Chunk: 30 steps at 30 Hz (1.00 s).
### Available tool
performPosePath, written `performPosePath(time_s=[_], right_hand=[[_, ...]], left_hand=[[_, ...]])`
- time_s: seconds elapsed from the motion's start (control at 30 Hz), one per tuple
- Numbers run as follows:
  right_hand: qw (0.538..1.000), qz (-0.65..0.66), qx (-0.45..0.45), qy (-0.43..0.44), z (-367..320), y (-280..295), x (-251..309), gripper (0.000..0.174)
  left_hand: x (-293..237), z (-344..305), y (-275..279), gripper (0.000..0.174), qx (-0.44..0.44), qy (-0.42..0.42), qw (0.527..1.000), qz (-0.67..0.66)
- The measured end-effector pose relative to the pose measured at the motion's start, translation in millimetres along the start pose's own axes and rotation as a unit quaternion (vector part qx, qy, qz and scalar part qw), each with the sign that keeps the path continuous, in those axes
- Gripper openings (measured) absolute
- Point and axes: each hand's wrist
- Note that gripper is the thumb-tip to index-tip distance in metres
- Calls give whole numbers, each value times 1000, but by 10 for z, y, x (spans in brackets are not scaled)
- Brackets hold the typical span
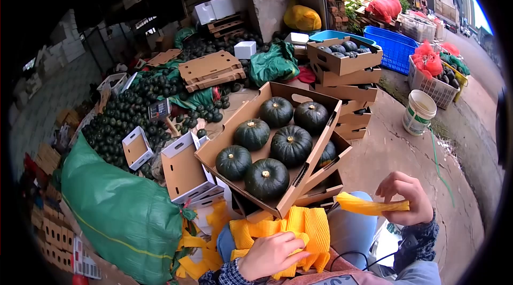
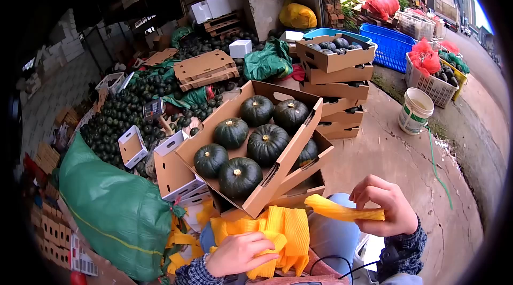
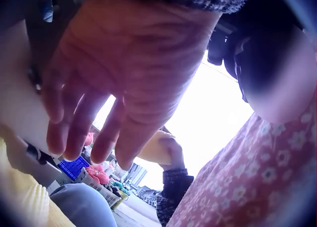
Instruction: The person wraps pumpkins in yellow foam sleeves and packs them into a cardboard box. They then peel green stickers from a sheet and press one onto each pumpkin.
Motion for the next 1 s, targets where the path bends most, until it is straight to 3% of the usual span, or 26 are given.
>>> performPosePath(time_s=[0.07,0.1,0.13,0.17,0.23,0.27,0.3,0.33,0.37,0.43,0.5,0.53,0.57,0.67,0.73,0.83,0.9,0.97,1.0], right_hand=[[995,-41,-87,37,104,13,-169,19],[990,77,-111,-28,152,46,-279,17],[986,12,-166,-1,270,88,-447,18],[977,41,-208,-19,454,133,-582,24],[978,-25,-194,-75,926,330,-840,40],[972,-87,-189,-109,1141,437,-1187,56],[952,-35,-153,-264,1366,511,-1353,67],[930,45,-130,-341,1562,549,-1464,68],[879,149,-117,-437,1720,562,-1404,61],[860,231,-132,-435,1969,522,-1783,47],[879,143,-65,-451,2162,417,-1955,28],[903,80,-84,-413,2211,401,-2097,17],[918,111,-100,-368,2206,404,-2235,21],[928,102,-112,-340,2172,433,-2312,21],[934,77,-106,-331,2099,442,-2098,21],[939,31,-109,-325,1712,310,-1554,17],[925,109,-69,-359,1313,282,-1321,16],[920,143,-88,-353,1086,178,-1049,13],[912,173,-85,-363,1041,165,-914,17]], left_hand=[[-90,81,434,20,-160,18,986,35],[-94,137,576,21,-242,18,966,93],[-58,178,615,27,-296,54,940,159],[23,192,612,34,-335,108,917,189],[365,246,543,50,-448,207,854,165],[514,259,547,51,-456,250,845,124],[681,250,559,47,-435,302,847,48],[809,213,582,44,-376,327,867,-21],[902,203,579,42,-318,349,877,-89],[1019,220,426,38,-331,326,866,-186],[1016,266,342,35,-363,312,849,-221],[1024,286,307,35,-386,295,836,-253],[1002,295,265,36,-407,280,821,-286],[851,375,233,42,-449,240,777,-371],[855,375,250,43,-465,223,750,-415],[935,251,295,47,-474,249,762,-364],[1068,124,376,48,-470,239,752,-395],[1122,86,511,48,-447,247,766,-391],[1263,64,504,39,-426,236,806,-337]])
Point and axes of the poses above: each hand's wrist, its own z-axis towards the middle knuckle, its own y-axis out of the back of the hand, x = y × z, and after that the axes turned 11 degrees about z, right-handed
